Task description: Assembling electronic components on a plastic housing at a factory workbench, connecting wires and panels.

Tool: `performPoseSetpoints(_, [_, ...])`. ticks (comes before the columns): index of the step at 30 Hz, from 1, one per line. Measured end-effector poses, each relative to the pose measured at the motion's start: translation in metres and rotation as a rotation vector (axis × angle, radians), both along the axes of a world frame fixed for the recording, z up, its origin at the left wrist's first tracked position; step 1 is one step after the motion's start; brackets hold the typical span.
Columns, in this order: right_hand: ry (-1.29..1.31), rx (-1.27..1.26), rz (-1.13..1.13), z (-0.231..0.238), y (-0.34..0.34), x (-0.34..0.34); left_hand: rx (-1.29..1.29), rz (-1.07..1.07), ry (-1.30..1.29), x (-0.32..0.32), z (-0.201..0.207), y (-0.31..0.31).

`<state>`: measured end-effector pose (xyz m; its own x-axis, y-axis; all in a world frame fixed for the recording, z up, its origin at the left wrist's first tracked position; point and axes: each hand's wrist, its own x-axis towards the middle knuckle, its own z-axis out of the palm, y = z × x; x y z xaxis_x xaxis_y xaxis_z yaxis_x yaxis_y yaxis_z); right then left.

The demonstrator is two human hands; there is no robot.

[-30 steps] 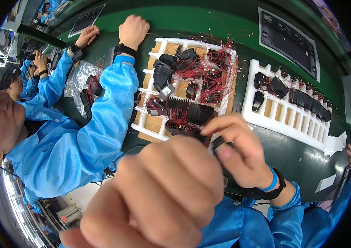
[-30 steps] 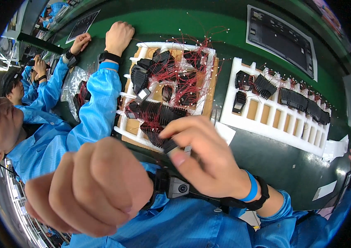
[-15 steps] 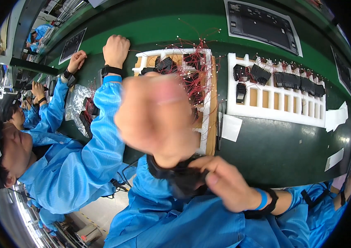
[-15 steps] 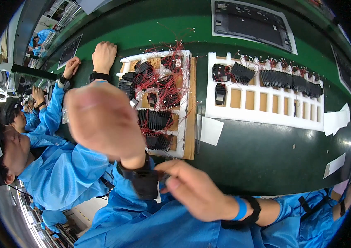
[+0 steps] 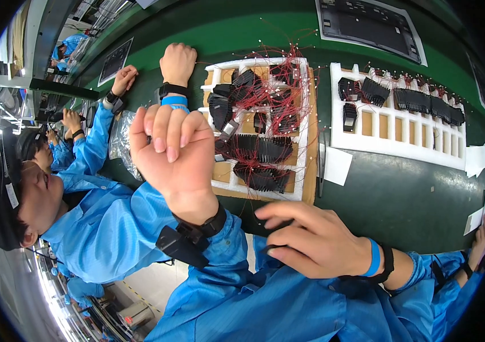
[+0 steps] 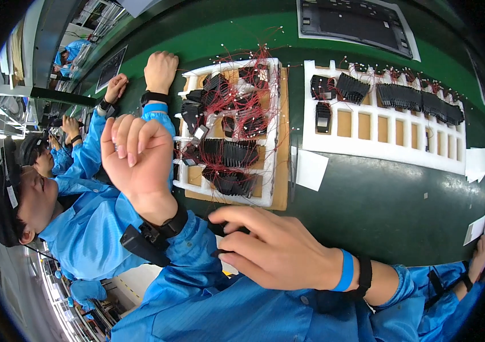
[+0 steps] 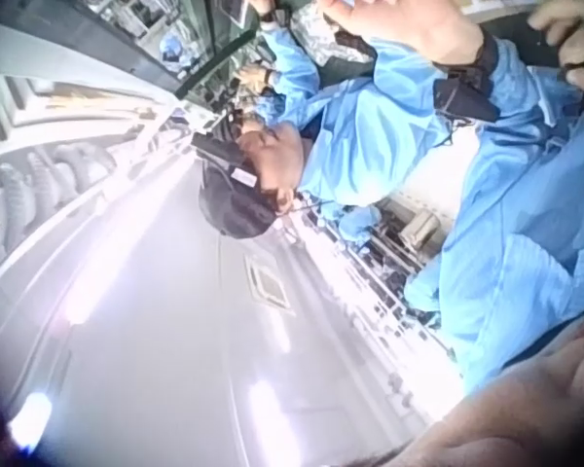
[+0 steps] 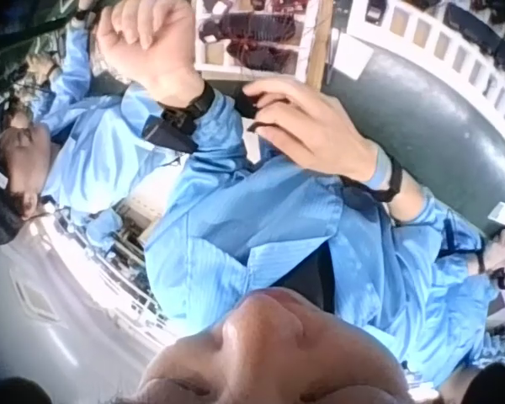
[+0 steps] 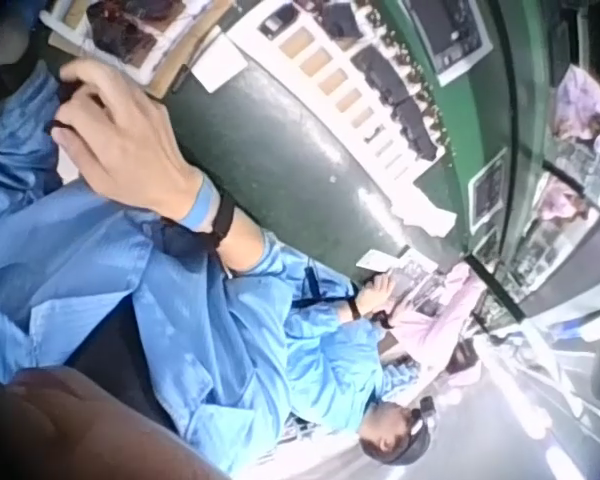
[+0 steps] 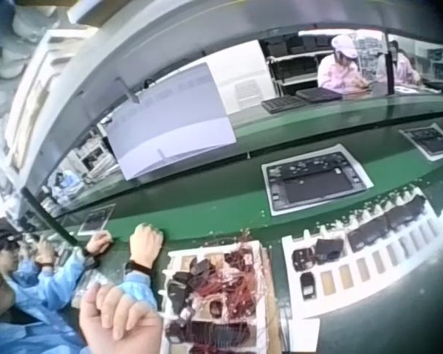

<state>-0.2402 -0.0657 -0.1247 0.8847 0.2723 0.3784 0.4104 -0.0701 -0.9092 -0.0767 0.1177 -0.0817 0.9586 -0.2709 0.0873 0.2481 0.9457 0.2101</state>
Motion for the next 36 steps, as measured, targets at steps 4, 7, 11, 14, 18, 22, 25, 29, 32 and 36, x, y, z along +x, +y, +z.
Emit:
performPoseSetpoints(4, [-0.104, -0.274, 0.051, 0.002, 0.012, 0.012, -0.037, -0.038, 0.072, 0.002, -0.008, -0.006])
performPoseSetpoints(7, [-0.194, -0.347, 0.008, -0.014, 0.019, 0.016, -0.053, -0.043, 0.105, 0.003, -0.010, -0.008])
performPoseSetpoints(11, [-0.191, -0.458, 0.127, -0.017, 0.008, 0.015, -0.055, -0.035, 0.102, 0.004, -0.009, -0.003])
performPoseSetpoints(14, [-0.190, -0.471, 0.107, -0.006, -0.004, 0.017, 0.044, 0.016, 0.024, -0.002, 0.006, 0.008])
performPoseSetpoints(18, [-0.152, -0.418, -0.070, 0.008, -0.055, 0.015, 0.578, 0.099, -0.235, -0.035, 0.013, 0.002])
performPoseSetpoints(22, [0.245, -0.203, -0.386, 0.036, -0.128, 0.001, 1.681, 0.132, -0.795, -0.074, -0.013, 0.014])
performPoseSetpoints(25, [0.345, -0.025, -0.628, 0.048, -0.181, 0.009, 2.121, 0.158, -1.254, -0.086, -0.033, -0.003])
performPoseSetpoints(29, [0.309, 0.086, -0.680, 0.063, -0.279, 0.048, 2.265, 0.222, -1.379, -0.080, -0.066, -0.013])
performPoseSetpoints(32, [0.259, -0.009, -0.769, 0.066, -0.336, 0.083, 2.243, 0.278, -1.384, -0.074, -0.070, -0.014])
performPoseSetpoints(36, [0.406, -0.199, -0.764, 0.056, -0.352, 0.119, 2.144, 0.426, -1.343, -0.074, -0.077, -0.017])
